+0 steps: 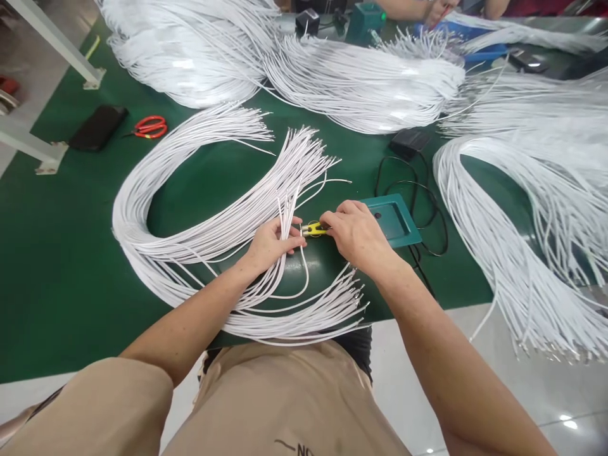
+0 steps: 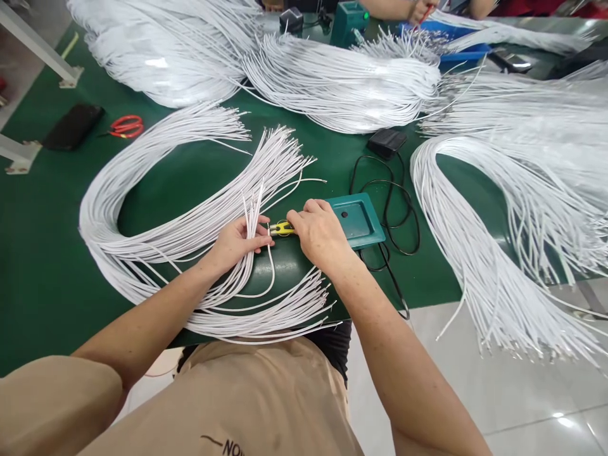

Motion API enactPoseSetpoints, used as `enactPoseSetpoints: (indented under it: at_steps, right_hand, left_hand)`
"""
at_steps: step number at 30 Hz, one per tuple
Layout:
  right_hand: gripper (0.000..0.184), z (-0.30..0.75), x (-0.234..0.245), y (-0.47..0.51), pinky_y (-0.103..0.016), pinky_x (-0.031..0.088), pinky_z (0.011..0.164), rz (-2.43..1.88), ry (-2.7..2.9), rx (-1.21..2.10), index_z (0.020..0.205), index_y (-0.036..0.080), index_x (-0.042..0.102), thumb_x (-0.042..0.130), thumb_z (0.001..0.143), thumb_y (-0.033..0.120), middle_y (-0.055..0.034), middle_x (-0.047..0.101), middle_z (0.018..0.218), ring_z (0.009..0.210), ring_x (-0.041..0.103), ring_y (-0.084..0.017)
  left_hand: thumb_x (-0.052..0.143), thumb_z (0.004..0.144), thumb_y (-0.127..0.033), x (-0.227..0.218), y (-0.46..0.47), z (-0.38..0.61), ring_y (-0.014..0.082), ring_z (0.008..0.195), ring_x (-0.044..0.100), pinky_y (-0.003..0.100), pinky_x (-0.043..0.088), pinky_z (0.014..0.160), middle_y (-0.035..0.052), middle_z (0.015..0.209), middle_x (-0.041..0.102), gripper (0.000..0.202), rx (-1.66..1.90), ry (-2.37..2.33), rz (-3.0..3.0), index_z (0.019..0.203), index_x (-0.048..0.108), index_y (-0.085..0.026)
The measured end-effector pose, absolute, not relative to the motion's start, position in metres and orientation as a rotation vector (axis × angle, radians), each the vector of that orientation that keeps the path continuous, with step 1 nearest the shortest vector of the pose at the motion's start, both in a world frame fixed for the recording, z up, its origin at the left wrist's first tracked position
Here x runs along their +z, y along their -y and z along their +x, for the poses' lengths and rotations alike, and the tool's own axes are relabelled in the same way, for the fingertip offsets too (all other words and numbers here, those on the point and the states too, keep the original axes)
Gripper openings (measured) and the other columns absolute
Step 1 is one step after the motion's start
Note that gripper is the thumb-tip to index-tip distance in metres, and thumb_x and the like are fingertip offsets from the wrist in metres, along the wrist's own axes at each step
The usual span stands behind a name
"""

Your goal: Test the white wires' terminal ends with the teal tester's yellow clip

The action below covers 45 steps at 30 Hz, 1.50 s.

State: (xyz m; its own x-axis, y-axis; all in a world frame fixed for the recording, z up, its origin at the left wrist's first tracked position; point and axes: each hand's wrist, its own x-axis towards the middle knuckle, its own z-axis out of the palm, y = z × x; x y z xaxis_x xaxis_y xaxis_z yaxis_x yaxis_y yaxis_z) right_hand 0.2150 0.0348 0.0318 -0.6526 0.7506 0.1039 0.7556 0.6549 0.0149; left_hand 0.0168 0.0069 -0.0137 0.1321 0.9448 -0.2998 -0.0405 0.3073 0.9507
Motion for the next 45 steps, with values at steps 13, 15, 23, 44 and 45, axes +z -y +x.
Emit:
enactPoseSetpoints:
  at_steps: [13,15,23,44,45]
  right_hand:
    - [0.026,0.217,0.037,-0.031,-0.050,0.026,0.109,-1.395,2.664,-0.052,0.105,0.016,0.067,0.045,0.091,0.018,-0.0121,0.070,0.105,0.114,0.052,-0.028]
    - [0.032,0.221,0.032,-0.027,-0.060,0.017,0.112,-1.543,2.453,-0.170,0.119,0.016,0.061,0.044,0.093,0.023,-0.0145,0.060,0.130,0.130,0.042,-0.032]
    - [0.043,0.222,0.018,-0.021,-0.059,0.019,0.111,-1.795,2.197,-0.261,0.135,0.012,0.048,0.040,0.096,0.028,-0.0197,0.045,0.145,0.138,0.034,-0.034]
    - [0.023,0.160,0.043,0.014,-0.025,0.038,0.053,-1.686,1.862,0.931,0.082,0.022,0.062,0.047,0.093,0.035,0.0011,0.062,0.062,0.049,0.054,-0.012]
    - [0.021,0.158,0.044,0.010,-0.025,0.040,0.054,-1.672,1.780,0.950,0.086,0.022,0.062,0.049,0.091,0.038,0.0019,0.062,0.063,0.050,0.055,-0.012]
  left_hand:
    - [0.078,0.062,-0.027,-0.022,-0.006,0.018,0.0085,0.055,0.057,0.024,0.050,0.056,-0.0011,0.078,0.065,0.047,0.855,-1.340,1.142,0.105,0.063,-0.018]
    - [0.078,0.062,-0.027,-0.019,-0.007,0.017,0.0090,0.056,0.058,0.025,0.051,0.058,-0.0006,0.079,0.066,0.047,0.834,-1.341,1.143,0.105,0.063,-0.017]
    - [0.078,0.061,-0.025,-0.009,-0.006,0.009,0.0105,0.059,0.060,0.027,0.050,0.064,-0.0010,0.079,0.066,0.045,0.844,-1.346,1.113,0.102,0.062,-0.016]
    - [0.079,0.067,-0.034,-0.006,0.000,-0.002,0.0148,0.078,0.063,0.028,0.049,0.079,0.0013,0.085,0.068,0.045,0.897,-1.110,1.107,0.108,0.069,-0.017]
    - [0.081,0.065,-0.031,-0.006,0.000,-0.001,0.0165,0.081,0.064,0.029,0.050,0.080,0.0019,0.087,0.070,0.048,0.883,-1.074,1.109,0.109,0.068,-0.016]
